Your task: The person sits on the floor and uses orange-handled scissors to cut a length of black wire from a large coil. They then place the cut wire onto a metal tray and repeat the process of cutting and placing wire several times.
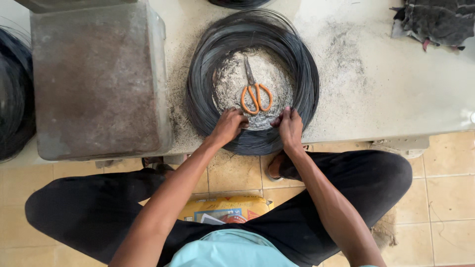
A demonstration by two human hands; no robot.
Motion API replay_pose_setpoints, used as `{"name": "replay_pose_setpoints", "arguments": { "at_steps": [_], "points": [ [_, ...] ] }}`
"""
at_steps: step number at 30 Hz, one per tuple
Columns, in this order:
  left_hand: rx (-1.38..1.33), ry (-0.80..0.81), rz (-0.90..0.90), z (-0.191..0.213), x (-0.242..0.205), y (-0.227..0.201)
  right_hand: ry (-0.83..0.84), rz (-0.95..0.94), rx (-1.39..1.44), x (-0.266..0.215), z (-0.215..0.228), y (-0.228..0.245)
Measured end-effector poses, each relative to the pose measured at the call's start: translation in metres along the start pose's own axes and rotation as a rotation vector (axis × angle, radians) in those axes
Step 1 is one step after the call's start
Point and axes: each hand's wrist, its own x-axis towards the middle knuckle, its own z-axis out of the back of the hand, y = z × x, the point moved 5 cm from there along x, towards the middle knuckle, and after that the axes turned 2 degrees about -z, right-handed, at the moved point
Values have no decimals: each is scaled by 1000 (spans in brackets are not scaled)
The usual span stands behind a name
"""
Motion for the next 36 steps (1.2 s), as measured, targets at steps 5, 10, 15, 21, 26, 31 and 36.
{"name": "replay_pose_setpoints", "arguments": {
  "at_steps": [5,10,15,21,26,31,36],
  "points": [
    [-109,-82,29,18,-7,-19,5,-7,9,4,3,-5],
    [-35,-110,94,3,-5,-12,40,24,-51,-8,4,14],
    [-190,-257,119,38,-11,-40,93,74,-50,-22,5,40],
    [-39,-257,-56,54,-17,-84,101,44,-5,-13,2,36],
    [-188,-208,-104,40,-15,-98,84,54,-33,-19,2,39],
    [-317,-215,-59,-1,-1,-88,62,62,-125,-22,8,44],
    [-302,-41,16,-1,7,-91,50,167,-368,-5,20,28]
  ]
}}
